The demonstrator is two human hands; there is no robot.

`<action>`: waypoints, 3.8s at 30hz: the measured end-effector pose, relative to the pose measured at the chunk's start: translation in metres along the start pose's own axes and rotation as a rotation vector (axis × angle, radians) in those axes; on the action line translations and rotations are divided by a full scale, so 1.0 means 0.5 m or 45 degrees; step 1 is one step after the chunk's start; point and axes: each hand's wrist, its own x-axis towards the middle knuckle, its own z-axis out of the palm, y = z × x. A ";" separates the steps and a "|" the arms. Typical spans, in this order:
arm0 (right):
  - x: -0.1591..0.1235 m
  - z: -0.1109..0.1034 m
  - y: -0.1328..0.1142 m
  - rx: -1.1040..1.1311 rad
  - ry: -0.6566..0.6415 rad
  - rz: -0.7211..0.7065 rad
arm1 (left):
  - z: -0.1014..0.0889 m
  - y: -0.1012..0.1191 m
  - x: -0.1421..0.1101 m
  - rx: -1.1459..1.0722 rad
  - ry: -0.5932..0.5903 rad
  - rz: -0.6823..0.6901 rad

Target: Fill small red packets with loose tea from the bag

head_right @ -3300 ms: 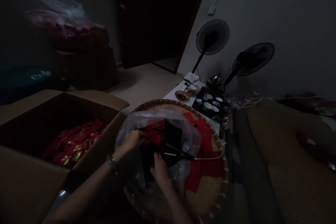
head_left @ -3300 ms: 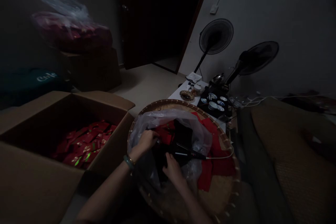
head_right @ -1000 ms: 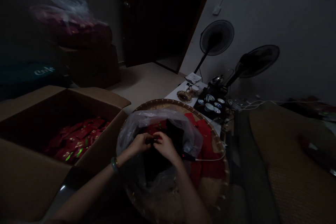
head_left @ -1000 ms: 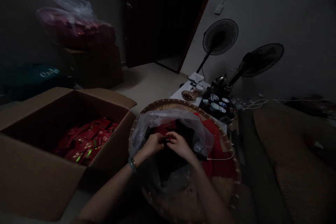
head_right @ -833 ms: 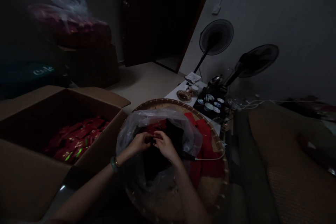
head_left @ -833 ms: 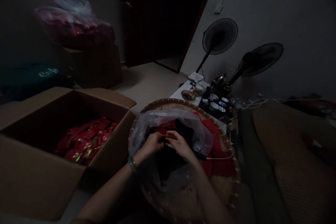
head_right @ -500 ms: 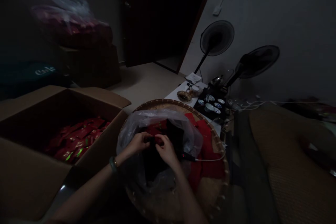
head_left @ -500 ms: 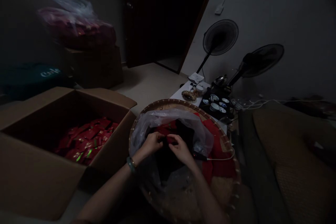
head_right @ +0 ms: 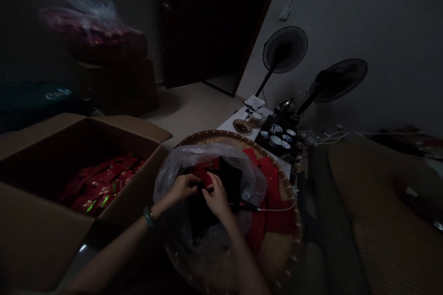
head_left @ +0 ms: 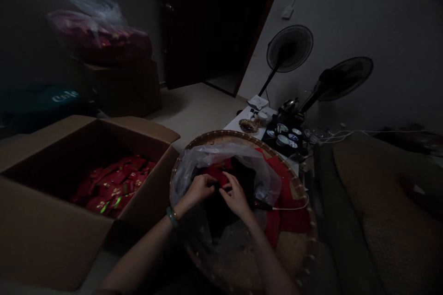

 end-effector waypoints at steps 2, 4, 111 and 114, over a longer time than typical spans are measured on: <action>0.006 0.008 0.007 -0.010 -0.065 0.011 | 0.000 0.002 -0.001 0.005 -0.007 0.004; 0.015 0.014 0.016 -0.015 -0.064 0.046 | 0.001 0.003 -0.002 0.006 -0.016 0.000; -0.061 -0.181 0.154 -1.417 -0.172 -0.263 | 0.077 0.005 0.012 -1.582 -0.547 -0.419; -0.068 -0.172 0.153 -1.441 -0.167 -0.377 | 0.074 0.007 0.013 -1.592 -0.548 -0.433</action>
